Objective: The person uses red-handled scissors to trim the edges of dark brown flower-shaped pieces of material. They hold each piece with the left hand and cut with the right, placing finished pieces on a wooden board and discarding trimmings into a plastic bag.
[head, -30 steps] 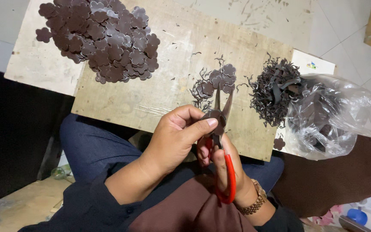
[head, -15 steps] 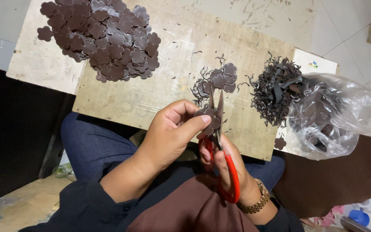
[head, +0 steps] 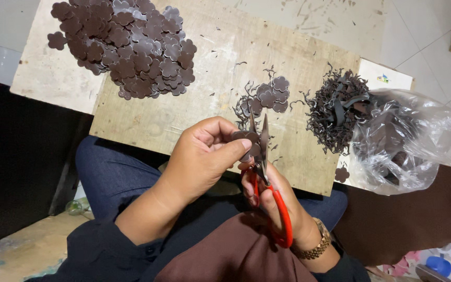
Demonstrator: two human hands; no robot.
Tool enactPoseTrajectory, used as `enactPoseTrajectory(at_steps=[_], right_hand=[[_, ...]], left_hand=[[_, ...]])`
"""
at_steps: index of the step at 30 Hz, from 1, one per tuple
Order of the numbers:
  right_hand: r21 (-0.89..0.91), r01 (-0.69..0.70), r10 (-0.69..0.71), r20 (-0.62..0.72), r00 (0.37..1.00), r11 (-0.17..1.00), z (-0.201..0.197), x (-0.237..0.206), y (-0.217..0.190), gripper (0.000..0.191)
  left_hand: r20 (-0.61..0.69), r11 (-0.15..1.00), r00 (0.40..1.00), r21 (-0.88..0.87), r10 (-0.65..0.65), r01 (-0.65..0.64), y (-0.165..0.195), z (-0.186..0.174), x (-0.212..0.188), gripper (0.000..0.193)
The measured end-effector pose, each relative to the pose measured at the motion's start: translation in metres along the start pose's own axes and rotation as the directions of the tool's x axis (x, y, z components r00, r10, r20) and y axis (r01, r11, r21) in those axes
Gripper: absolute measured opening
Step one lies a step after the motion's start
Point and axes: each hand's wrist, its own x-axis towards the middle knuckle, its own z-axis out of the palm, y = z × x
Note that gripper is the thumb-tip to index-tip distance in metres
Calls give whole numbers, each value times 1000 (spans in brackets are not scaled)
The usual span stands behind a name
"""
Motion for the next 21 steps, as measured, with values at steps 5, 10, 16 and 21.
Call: enactPoseTrajectory(at_steps=[5,10,16,21], right_hand=[[-14,-20,19,-14,1000,1000,-3,-1,3,86],[12,-16,16,-4,1000,1000,-3,-2,2,84],[41,-44,44,-5,999,998,-2,-3,-2,83],[-40,-20,20,2,1000,999,-5,-3,-2,84]], left_hand=[[12,1000,1000,18,-13,13,-1,-1,0,5],[12,1000,1000,13,-14,14,-1,0,0,6],[25,1000,1000,19,-12,12,1,-1,0,4],[41,1000,999,-26,-6,7,1,-2,-1,5]])
